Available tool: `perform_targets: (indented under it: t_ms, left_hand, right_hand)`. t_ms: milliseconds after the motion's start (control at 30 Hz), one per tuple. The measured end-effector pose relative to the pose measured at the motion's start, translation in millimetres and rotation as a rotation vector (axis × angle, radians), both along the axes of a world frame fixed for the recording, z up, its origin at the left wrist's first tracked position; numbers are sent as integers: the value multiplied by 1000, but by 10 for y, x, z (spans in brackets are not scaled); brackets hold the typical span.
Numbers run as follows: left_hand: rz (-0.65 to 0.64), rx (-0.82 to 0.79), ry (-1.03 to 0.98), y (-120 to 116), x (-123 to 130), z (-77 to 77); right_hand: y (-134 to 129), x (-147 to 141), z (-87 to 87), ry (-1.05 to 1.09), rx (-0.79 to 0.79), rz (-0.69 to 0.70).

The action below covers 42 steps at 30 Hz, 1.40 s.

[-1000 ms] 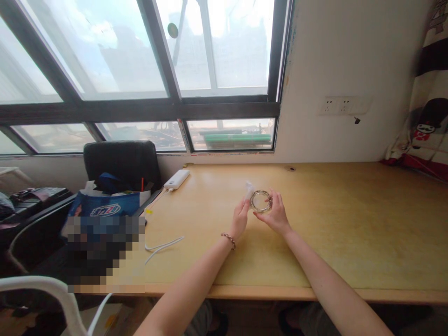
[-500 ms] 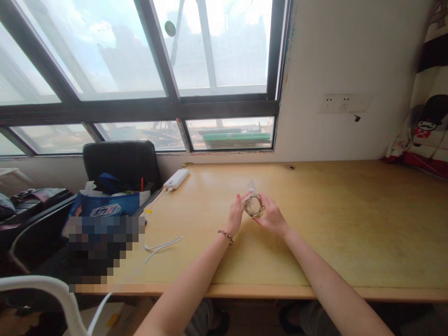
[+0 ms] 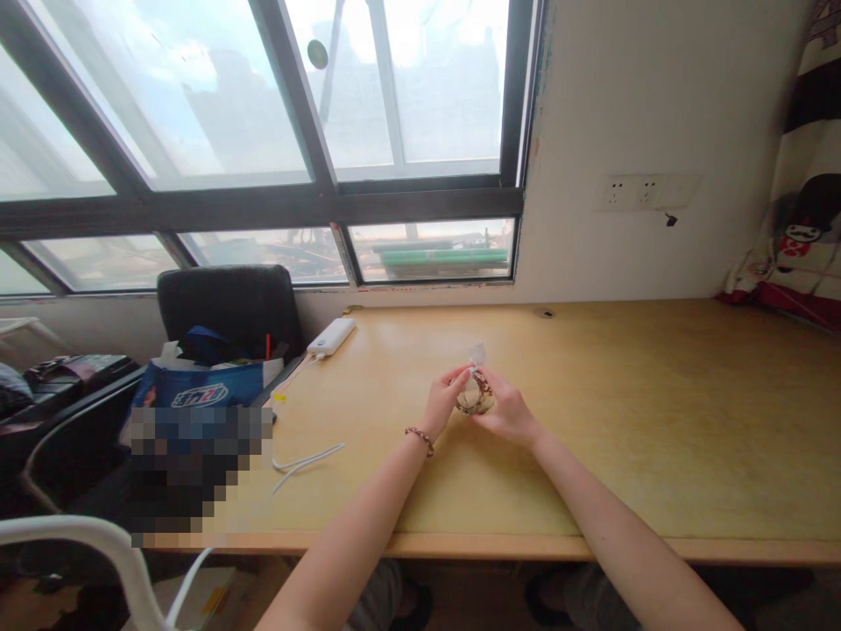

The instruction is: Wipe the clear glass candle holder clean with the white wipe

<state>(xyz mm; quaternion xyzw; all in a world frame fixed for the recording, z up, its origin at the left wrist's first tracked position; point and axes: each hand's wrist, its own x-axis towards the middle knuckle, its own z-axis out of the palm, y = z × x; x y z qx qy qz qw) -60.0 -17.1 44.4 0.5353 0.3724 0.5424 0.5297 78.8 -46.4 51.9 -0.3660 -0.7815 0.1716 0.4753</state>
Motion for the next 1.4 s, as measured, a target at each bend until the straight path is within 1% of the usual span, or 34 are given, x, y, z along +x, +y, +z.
perform_targets:
  t_ms: [133, 233, 333, 433, 533, 600, 700, 800, 867, 933, 1000, 1033, 1100, 1167, 1267, 1333, 1400]
  left_hand:
    - [-25, -27, -64, 31, -2, -31]
    - [-38, -54, -102, 61, 10, -102]
    - [-81, -137, -133, 77, 32, -185]
    - [-96, -175, -134, 68, 56, -236]
    - [-116, -157, -89, 50, 68, -251]
    - [-82, -120, -21, 44, 67, -249]
    - [54, -5, 92, 42, 57, -223]
    - [169, 110, 140, 32, 55, -176]
    - [183, 145, 134, 18, 62, -149]
    - [170, 164, 130, 1, 73, -135]
    - [157, 198, 138, -15, 82, -132]
    - [155, 228, 149, -23, 85, -132]
    - [163, 315, 189, -39, 87, -129]
    - [187, 416, 244, -58, 83, -118]
    - [218, 540, 322, -93, 81, -104]
    - [208, 615, 370, -120, 89, -108]
    - [159, 709, 425, -147, 108, -121]
  right_hand:
    - [31, 3, -53, 38, 2, -70]
    - [69, 24, -95, 31, 37, -148]
    - [82, 53, -99, 0, 75, -215]
    - [72, 72, -78, -24, 108, -261]
    - [70, 77, -68, -14, 132, -316]
    - [82, 79, -70, 15, 135, -357]
    - [105, 81, -77, 80, 99, -399]
    - [124, 76, -90, 156, 14, -410]
    - [146, 71, -113, 224, -59, -409]
    - [186, 68, -149, 323, -155, -404]
    - [240, 72, -187, 483, -273, -365]
    - [269, 77, -202, 592, -338, -323]
    - [317, 89, -221, 836, -465, -192]
    - [342, 100, -224, 1029, -567, -27]
    - [338, 102, -215, 1172, -650, 181]
    - [320, 94, -210, 1253, -711, 263]
    - [299, 86, -207, 1338, -797, 308]
